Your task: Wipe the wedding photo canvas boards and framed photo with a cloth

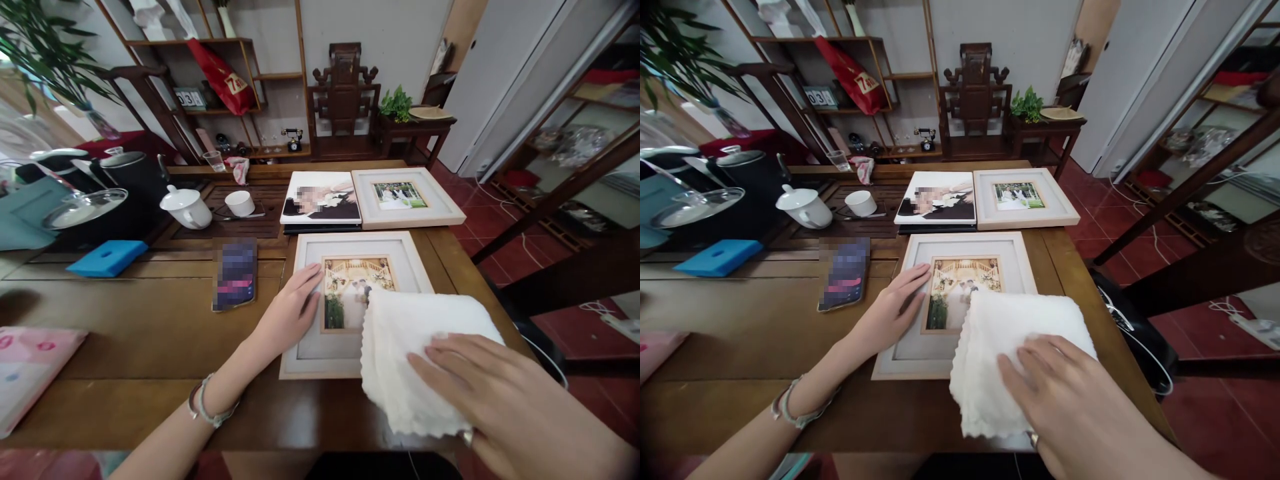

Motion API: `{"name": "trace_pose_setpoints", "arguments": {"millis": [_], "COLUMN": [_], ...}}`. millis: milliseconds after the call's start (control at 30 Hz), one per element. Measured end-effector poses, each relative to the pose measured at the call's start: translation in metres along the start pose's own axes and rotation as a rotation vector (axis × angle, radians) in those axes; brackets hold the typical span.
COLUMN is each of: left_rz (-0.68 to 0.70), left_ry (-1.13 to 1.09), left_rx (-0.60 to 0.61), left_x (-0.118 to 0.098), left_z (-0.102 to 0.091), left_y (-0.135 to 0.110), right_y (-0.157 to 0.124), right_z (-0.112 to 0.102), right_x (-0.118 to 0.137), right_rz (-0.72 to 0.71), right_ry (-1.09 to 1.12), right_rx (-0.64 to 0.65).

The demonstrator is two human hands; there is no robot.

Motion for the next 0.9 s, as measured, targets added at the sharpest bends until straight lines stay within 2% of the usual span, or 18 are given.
{"name": "trace_pose_setpoints", "arguments": {"millis": [100,300,433,533,633,700,800,900], "left_rz": [0.011,0.026,0.021,0.009,0.014,0.02,0.015,0.01], "left_ry": [-0.001,-0.019,-0.026,-0.018,-0.014,-0.017,-0.017,-0.013], "left_rx": [0.001,-0.006,-0.011,-0.002,-0.001,-0.009,-0.008,-0.005], "left_x": [-0.001,-0.001,-0.001,0.0,0.0,-0.001,-0.001,-0.002], "left_z": [-0.001,-0.001,-0.002,-0.001,-0.001,-0.001,-0.001,-0.001], "left_y": [0.0,-0.002,-0.002,-0.001,-0.001,-0.001,-0.001,-0.001], "right_y": [0.014,0.068,0.098,0.105,0.095,0.082,0.056,0.027], "right_z": [0.013,0.055,0.064,0.065,0.063,0.057,0.044,0.028], "right_x": [-0.015,-0.095,-0.131,-0.144,-0.142,-0.128,-0.088,-0.038], "right_rz": [0.044,0.2,0.186,0.181,0.175,0.142,0.076,0.035], "right_ry": [0.084,0.056,0.091,0.172,0.252,0.287,0.316,0.311], "right_rx": [0.061,0.026,-0.006,0.012,0.072,0.127,0.207,0.229]}}
Point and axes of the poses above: each hand's wrist, its own y-axis towards the middle knuckle, its own z-axis out of the palm, x = y × z, the point moved 6 cm from there along y, towards the middle knuckle, and after that the axes turned 3 degrees about -z, right-handed, at the moved point
